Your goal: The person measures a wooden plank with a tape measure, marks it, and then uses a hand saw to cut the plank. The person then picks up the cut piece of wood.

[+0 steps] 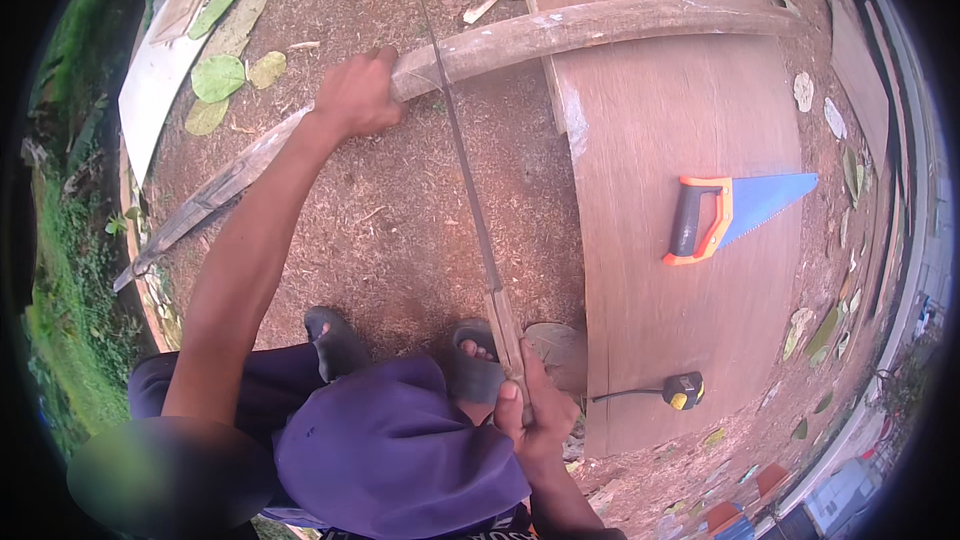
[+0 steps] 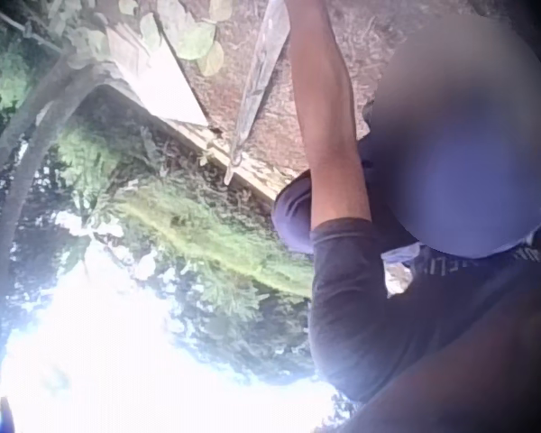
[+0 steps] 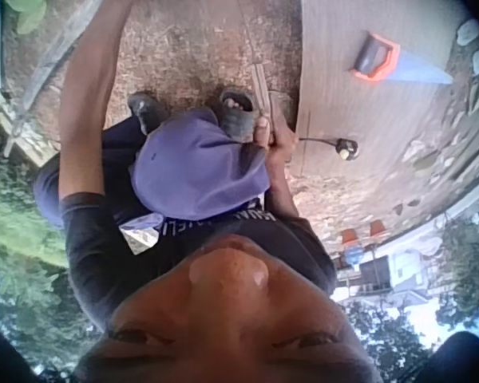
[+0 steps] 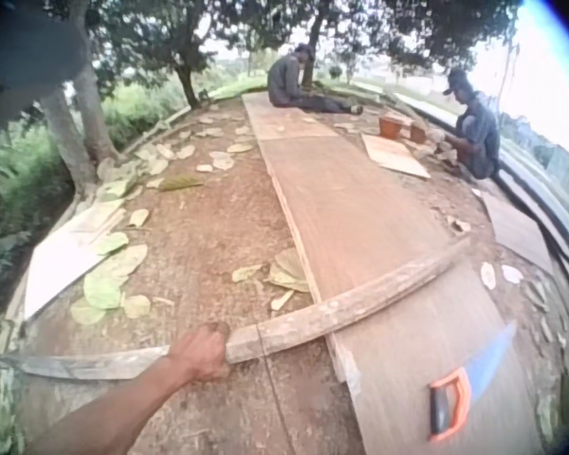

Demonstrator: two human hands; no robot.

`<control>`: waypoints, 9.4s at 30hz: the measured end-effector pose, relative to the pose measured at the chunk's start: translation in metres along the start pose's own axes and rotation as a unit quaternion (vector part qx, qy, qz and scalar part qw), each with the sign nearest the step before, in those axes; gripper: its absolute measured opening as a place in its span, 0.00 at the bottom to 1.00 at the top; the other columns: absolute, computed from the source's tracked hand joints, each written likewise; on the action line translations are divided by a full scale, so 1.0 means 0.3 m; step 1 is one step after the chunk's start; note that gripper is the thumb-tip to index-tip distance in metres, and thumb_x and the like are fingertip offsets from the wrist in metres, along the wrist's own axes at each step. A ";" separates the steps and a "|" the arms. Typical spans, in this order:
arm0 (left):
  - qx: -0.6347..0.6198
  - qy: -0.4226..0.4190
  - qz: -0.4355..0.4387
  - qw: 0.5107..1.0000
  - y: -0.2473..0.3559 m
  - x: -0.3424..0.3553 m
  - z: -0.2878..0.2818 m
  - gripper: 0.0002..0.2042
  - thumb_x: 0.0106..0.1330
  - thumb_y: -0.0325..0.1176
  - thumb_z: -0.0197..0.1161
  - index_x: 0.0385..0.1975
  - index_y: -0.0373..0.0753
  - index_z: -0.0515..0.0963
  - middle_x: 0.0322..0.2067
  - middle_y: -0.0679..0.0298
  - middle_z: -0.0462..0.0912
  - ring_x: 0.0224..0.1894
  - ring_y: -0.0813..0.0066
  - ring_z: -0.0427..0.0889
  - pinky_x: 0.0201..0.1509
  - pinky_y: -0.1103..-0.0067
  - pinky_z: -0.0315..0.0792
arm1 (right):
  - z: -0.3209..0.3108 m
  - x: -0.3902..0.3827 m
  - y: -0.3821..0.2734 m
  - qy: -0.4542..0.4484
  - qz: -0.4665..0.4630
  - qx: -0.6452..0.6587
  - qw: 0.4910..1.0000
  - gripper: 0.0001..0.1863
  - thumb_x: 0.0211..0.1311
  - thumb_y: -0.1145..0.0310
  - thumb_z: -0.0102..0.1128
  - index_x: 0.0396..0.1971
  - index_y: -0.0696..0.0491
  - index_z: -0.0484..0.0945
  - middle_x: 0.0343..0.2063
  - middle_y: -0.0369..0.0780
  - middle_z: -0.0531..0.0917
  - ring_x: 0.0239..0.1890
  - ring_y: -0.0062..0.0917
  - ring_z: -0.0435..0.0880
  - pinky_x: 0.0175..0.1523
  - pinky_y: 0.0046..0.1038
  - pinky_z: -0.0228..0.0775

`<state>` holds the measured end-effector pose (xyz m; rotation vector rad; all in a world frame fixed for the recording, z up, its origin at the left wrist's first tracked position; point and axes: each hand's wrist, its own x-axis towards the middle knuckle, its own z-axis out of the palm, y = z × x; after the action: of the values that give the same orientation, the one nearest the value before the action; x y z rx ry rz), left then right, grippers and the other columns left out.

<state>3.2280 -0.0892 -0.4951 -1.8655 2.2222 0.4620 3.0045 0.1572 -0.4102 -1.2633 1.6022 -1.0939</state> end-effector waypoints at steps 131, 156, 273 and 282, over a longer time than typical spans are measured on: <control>0.059 0.165 -0.006 0.985 0.033 -0.043 0.203 0.24 0.54 0.32 0.69 0.51 0.36 0.69 0.47 0.56 0.74 0.54 0.59 0.76 0.55 0.58 0.74 | -0.034 -0.014 0.023 -0.015 -0.005 -0.046 0.999 0.21 0.71 0.71 0.56 0.58 0.67 0.77 0.28 0.48 0.87 0.31 0.23 0.88 0.40 0.27 0.80; -0.005 -0.075 0.004 0.997 0.078 -0.129 0.053 0.34 0.57 0.52 0.71 0.56 0.33 0.70 0.50 0.46 0.82 0.52 0.52 0.84 0.55 0.58 0.76 | 0.094 0.022 0.285 0.031 -0.103 -0.019 0.994 0.23 0.67 0.74 0.58 0.61 0.64 0.76 0.22 0.42 0.81 0.25 0.16 0.80 0.31 0.25 0.72; -0.155 -0.087 0.016 0.984 -0.073 0.065 0.089 0.19 0.50 0.50 0.72 0.15 0.43 0.74 0.13 0.73 0.66 0.20 0.78 0.68 0.23 0.71 0.64 | -0.028 -0.016 0.196 -0.029 -0.075 -0.088 0.993 0.22 0.70 0.70 0.57 0.60 0.65 0.76 0.25 0.45 0.85 0.27 0.17 0.81 0.33 0.24 0.73; -0.189 -0.071 0.037 0.979 -0.060 0.037 0.086 0.20 0.48 0.53 0.72 0.17 0.42 0.77 0.16 0.67 0.72 0.22 0.71 0.74 0.27 0.69 0.69 | 0.114 0.147 0.194 -0.017 -0.022 -0.102 0.994 0.22 0.72 0.67 0.56 0.61 0.62 0.77 0.30 0.48 0.88 0.29 0.18 0.83 0.36 0.27 0.76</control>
<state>3.2425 -0.0928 -0.5248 -1.8485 2.2320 1.0607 3.0121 0.1162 -0.4793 -1.4493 1.7017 -0.9484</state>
